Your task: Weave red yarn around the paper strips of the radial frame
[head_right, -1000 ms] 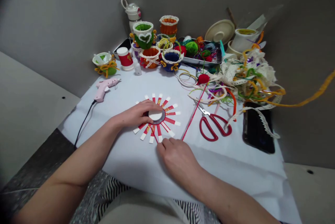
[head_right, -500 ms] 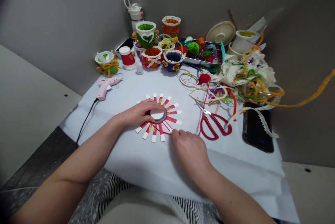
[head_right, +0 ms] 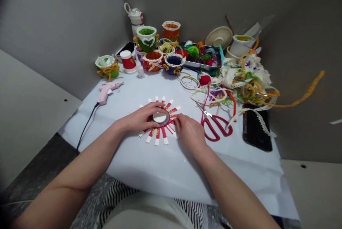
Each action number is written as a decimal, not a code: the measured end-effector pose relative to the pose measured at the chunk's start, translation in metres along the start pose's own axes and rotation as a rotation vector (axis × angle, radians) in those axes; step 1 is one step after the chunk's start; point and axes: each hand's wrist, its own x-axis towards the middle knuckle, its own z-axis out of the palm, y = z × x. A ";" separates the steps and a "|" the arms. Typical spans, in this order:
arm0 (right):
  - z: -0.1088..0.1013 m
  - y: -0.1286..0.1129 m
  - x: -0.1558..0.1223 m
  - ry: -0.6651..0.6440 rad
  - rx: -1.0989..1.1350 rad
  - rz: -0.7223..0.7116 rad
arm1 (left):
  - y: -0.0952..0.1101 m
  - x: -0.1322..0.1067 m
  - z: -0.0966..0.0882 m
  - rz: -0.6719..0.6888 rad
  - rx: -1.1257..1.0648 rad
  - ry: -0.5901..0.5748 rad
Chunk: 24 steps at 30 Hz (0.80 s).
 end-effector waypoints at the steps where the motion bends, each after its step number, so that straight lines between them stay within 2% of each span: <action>1: 0.000 0.001 0.000 -0.002 0.007 0.002 | 0.001 0.000 0.002 -0.019 0.013 0.019; 5: 0.003 0.007 -0.001 0.016 0.045 -0.021 | 0.003 0.002 0.010 -0.087 0.108 0.065; 9: 0.001 0.015 -0.006 0.056 0.203 -0.186 | 0.000 0.002 0.006 -0.078 0.133 0.021; 14: -0.011 0.013 -0.020 0.004 0.263 -0.345 | -0.006 -0.001 -0.005 -0.076 0.097 -0.031; 19: -0.016 0.005 -0.036 -0.060 0.139 -0.463 | -0.007 -0.001 -0.009 -0.053 0.072 -0.032; 24: -0.008 -0.003 -0.052 -0.016 -0.094 -0.593 | -0.008 0.000 -0.009 -0.037 0.033 -0.023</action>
